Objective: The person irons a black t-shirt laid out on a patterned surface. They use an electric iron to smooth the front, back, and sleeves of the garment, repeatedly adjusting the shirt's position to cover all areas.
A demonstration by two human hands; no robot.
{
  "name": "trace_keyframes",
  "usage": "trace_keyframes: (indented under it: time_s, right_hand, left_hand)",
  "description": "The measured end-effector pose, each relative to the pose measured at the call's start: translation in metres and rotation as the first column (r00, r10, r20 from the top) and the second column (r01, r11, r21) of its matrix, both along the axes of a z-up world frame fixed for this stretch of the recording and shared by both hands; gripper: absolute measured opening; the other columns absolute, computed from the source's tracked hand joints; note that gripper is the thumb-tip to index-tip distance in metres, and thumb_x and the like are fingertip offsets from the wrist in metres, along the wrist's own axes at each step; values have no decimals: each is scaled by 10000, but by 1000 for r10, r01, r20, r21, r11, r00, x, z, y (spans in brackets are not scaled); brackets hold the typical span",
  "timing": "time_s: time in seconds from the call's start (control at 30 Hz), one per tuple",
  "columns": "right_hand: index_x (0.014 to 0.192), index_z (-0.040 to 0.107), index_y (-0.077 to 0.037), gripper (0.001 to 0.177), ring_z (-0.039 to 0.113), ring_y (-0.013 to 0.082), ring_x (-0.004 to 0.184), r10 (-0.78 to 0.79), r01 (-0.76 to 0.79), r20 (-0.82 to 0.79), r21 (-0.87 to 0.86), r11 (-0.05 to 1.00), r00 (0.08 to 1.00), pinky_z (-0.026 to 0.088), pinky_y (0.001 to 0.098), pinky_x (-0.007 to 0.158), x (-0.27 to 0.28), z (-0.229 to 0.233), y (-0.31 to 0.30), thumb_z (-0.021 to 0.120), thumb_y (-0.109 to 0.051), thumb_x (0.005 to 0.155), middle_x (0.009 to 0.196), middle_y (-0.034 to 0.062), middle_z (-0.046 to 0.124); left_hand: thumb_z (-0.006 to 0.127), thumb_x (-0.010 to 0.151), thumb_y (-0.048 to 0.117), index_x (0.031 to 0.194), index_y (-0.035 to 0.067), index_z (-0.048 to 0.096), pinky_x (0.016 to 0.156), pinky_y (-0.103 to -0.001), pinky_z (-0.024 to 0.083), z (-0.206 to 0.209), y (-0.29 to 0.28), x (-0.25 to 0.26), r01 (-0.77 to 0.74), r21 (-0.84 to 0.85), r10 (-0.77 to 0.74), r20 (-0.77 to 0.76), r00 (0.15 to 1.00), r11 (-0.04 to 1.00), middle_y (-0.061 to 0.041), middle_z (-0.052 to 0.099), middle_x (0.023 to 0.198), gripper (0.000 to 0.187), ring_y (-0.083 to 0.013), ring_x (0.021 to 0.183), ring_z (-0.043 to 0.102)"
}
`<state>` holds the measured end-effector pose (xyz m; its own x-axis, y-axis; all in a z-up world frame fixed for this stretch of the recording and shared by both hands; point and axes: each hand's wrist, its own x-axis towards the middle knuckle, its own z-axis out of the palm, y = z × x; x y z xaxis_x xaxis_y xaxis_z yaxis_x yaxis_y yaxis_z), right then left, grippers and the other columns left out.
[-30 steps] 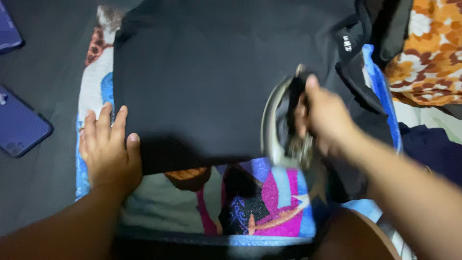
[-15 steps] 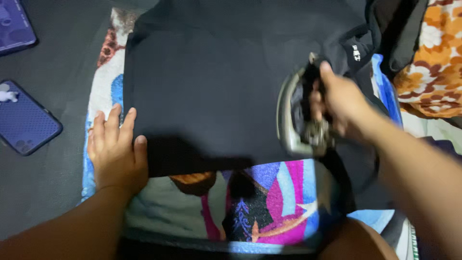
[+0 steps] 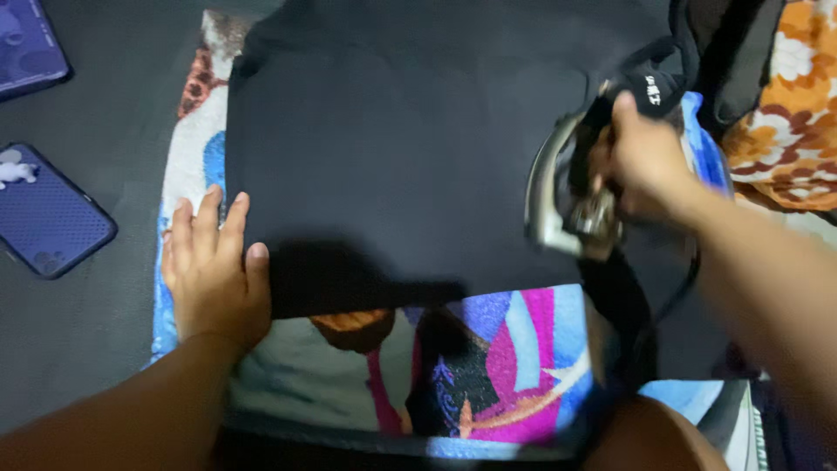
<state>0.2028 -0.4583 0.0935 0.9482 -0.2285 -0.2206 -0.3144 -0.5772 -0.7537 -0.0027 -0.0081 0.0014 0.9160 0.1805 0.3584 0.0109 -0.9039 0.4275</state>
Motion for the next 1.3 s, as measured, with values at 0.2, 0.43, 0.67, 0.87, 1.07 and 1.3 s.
trace_keyframes:
  time_s: [0.2,0.43,0.67,0.87,1.07,1.3]
  right_hand:
    - [948,510,-86,523,526,195,617,-62,94,-106,321,942,992,470,357,568,75,2,-6,446,-578,1114,761,61,555]
    - [920,546,-67,521,496,213,552,-68,75,-55,131,989,996,435,383,519,-42,13,3,399,-540,1083,692,68,534]
    - [910,494,-114,479,398,163,498,-179,229,-169,360,904,969,400,354,486,-133,18,16,393,-554,1070,631,20,453]
    - [915,521,-108,587,486,186,502,-33,50,-132,126,991,991,358,360,453,-27,18,9,306,-634,1064,663,43,525]
    - [1000,444,-132,529,491,149,529,-27,98,-200,354,930,979,396,315,499,72,10,16,299,-634,1084,699,10,519]
    - [896,463,-136,505,430,154,479,3,81,-159,525,847,987,407,324,462,-43,12,39,366,-599,1070,618,2,454]
  left_hand:
    - [508,978,273,1533,119,498,1216,-634,173,0,0,0,-7,-14,8,16,1000,1000,-177,386,1620,575,-465,1516,257]
    - [490,1006,271,1535,111,492,1216,-638,176,1,0,1,9,-5,-9,15,1000,1000,-182,384,1636,553,-470,1532,249]
    - [497,989,275,1536,111,494,1199,-643,167,-1,2,0,-3,-8,2,-14,1000,1000,-186,374,1632,571,-475,1523,242]
    - [538,989,242,1544,108,490,1220,-634,177,-2,0,-2,7,-12,-6,24,1000,1000,-182,380,1636,573,-477,1527,260]
    - [564,961,242,1528,105,514,1204,-646,214,-2,1,2,11,12,-11,59,998,1000,-192,411,1616,585,-494,1502,295]
    - [552,994,247,1532,107,513,1205,-657,238,-3,1,2,22,22,-24,96,995,1000,-193,428,1619,558,-505,1509,312]
